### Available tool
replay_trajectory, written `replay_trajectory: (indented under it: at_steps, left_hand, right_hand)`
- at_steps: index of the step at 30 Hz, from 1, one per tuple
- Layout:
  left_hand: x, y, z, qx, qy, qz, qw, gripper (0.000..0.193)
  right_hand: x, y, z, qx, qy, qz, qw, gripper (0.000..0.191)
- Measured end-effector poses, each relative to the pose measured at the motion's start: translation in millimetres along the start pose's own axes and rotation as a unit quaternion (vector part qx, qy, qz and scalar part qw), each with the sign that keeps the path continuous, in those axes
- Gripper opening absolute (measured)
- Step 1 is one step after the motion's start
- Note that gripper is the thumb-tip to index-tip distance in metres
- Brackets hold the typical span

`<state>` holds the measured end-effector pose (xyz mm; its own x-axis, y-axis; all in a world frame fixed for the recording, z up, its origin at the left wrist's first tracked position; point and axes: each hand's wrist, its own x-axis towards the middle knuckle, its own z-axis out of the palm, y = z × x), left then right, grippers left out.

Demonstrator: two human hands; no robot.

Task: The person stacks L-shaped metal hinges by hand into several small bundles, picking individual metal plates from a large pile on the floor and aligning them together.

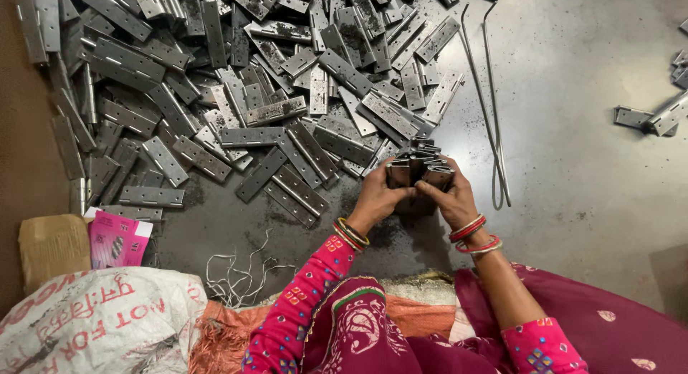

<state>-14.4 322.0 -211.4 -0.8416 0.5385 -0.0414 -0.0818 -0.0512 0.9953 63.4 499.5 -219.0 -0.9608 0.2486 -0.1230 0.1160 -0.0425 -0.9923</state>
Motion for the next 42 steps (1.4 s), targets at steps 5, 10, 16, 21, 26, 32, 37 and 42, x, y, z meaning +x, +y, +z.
replay_trajectory:
  at_steps: [5, 10, 16, 21, 26, 32, 37, 42]
  left_hand:
    - [-15.5, 83.2, 0.0, 0.052, -0.003, 0.067, 0.996, 0.068]
    - [-12.8, 114.5, -5.4, 0.074, -0.043, 0.274, 0.958, 0.093]
    - [9.8, 35.1, -4.9, 0.276, -0.045, 0.28, 0.918, 0.105]
    - [10.6, -11.8, -4.3, 0.144, -0.073, 0.132, 0.978, 0.072]
    - [25.5, 25.2, -0.8, 0.096, -0.078, 0.173, 0.977, 0.063]
    - [10.8, 100.9, 6.0, 0.149, -0.075, 0.217, 0.962, 0.058]
    - [24.8, 77.9, -5.0, 0.254, -0.038, 0.379, 0.889, 0.116]
    - [25.5, 5.7, 0.9, 0.152, -0.12, 0.098, 0.976, 0.089]
  right_hand:
    - [-14.0, -65.2, -5.7, -0.018, -0.001, -0.088, 0.996, 0.073]
    - [-24.9, -103.5, -23.8, -0.005, -0.023, -0.182, 0.983, 0.086]
    - [1.5, -25.1, -15.2, -0.16, -0.099, -0.122, 0.975, 0.103]
    - [4.7, 3.7, -18.5, -0.147, -0.016, -0.032, 0.989, 0.068]
    - [5.5, -44.1, -10.0, -0.06, -0.015, -0.053, 0.997, 0.059]
    - [-17.3, -108.6, -33.4, -0.116, 0.008, -0.184, 0.976, 0.074]
    - [-2.9, -77.1, -33.7, -0.126, -0.065, -0.15, 0.979, 0.099]
    - [15.7, 0.5, -24.7, -0.02, -0.033, -0.028, 0.999, 0.081]
